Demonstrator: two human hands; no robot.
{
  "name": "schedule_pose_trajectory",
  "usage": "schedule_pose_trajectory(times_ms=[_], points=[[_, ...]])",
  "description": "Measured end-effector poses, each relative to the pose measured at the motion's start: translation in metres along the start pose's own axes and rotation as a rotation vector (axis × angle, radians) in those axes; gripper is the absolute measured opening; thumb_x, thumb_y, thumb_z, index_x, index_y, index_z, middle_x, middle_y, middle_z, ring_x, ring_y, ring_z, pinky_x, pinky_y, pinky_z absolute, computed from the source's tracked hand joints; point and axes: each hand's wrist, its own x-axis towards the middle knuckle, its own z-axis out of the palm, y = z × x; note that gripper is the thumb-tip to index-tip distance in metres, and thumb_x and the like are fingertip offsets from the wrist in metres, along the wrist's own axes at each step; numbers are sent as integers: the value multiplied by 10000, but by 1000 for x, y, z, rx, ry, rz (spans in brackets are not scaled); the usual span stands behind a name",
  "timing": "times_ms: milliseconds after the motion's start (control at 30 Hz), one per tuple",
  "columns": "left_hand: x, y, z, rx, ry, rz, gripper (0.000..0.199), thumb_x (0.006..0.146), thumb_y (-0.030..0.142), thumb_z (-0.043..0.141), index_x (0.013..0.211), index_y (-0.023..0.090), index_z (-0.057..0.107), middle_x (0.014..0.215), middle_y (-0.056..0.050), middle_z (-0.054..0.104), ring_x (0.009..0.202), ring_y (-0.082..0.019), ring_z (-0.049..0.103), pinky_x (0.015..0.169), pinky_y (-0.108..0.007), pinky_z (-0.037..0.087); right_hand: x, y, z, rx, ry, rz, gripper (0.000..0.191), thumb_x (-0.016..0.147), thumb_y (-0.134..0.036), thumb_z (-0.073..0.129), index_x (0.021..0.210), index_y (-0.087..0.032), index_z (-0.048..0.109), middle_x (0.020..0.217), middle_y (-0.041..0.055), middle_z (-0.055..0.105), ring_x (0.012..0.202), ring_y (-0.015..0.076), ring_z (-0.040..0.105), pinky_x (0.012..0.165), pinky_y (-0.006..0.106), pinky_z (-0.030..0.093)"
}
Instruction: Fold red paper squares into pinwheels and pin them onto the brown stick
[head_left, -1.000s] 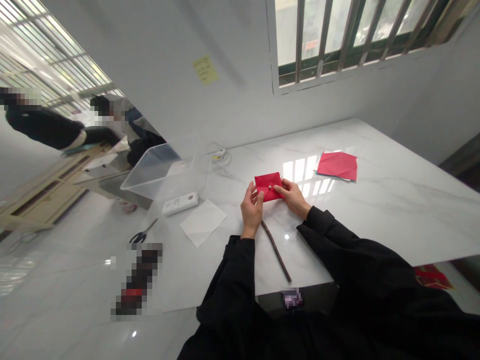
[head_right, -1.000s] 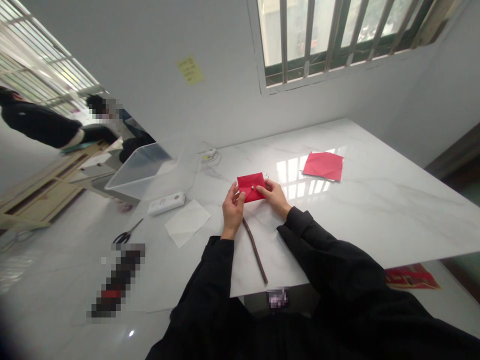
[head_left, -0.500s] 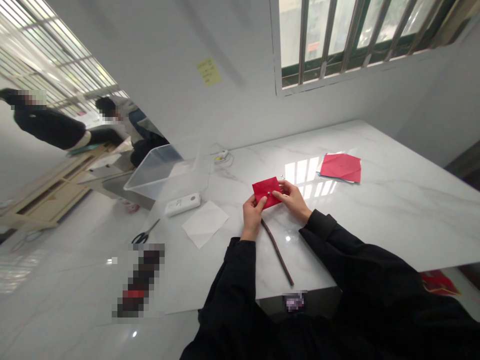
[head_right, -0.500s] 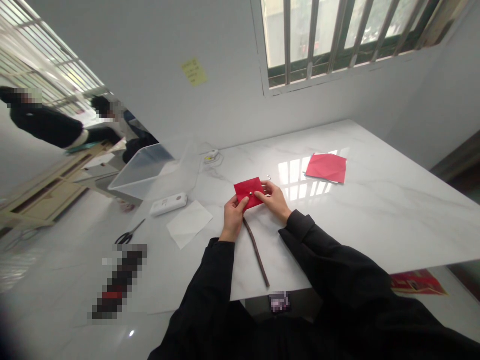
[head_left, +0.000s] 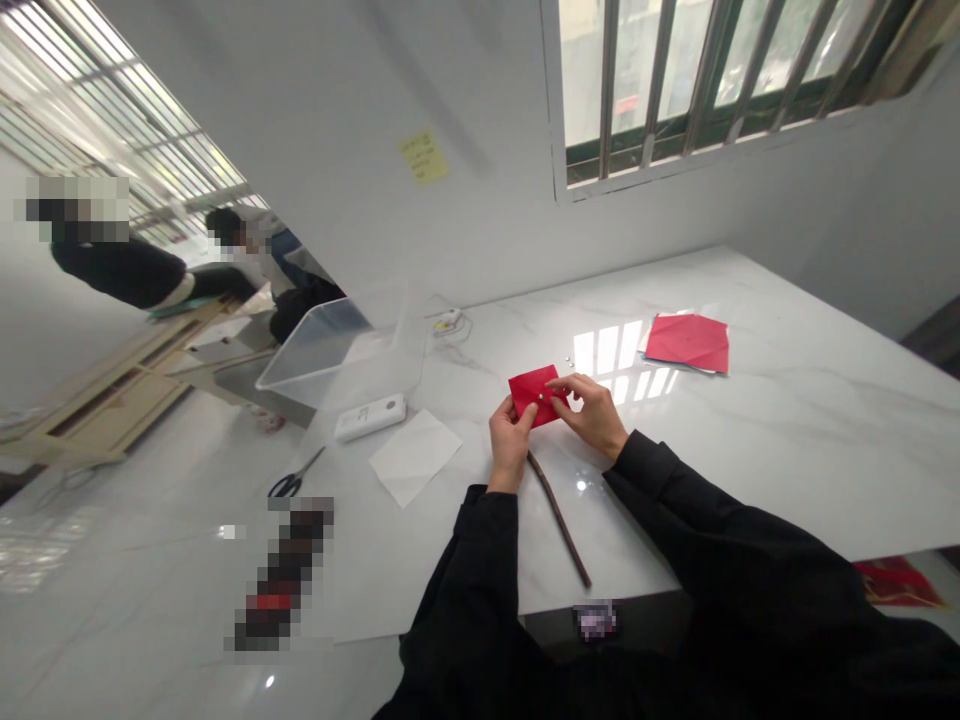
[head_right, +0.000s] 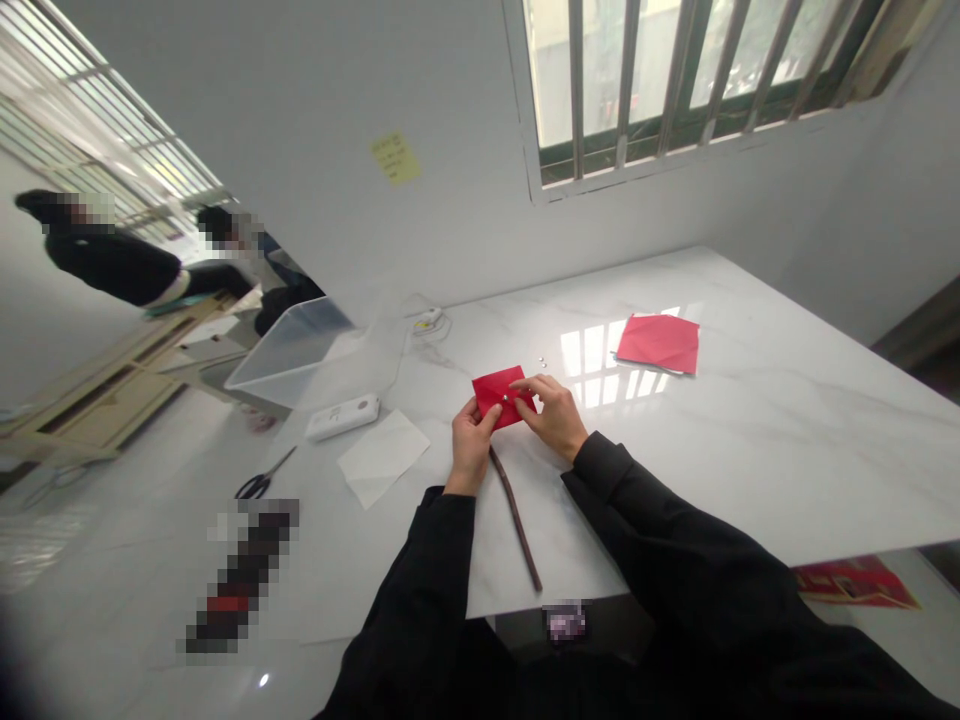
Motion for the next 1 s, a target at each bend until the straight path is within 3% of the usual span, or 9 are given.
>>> schedule_pose_trajectory(times_ms=[167,500,867,1000], points=[[0,1,-1,71,0,10,325,766,287,752,1054,141,717,945,-73,767,837,-199,710,810,-301,547,-1,-1,2,-22,-50,-36,171,875,-246,711,1045,-224,721,944,54,700,905,216,622,829,348,500],[-1,0,-1,175,-29,39,259,784,279,711,1001,137,704,981,-94,768,867,-213,721,810,-307,554,-4,6,8,101,-89,69,55,872,-251,688,870,-207,720,818,29,719,695,164,608,679,307,513],[-1,0,-4,221,-16,48,240,793,263,694,1003,145,699,936,-78,753,832,-192,702,803,-292,543,-2,14,6,134,-67,148,108,860,-257,659,898,-204,744,845,26,747,731,166,675,737,309,563],[0,0,-5,247,66,64,260,787,251,692,1026,150,672,968,-86,746,845,-192,703,793,-291,552,-1,21,3,92,-54,234,123,841,-248,635,885,-198,738,823,23,748,714,166,677,724,298,556]])
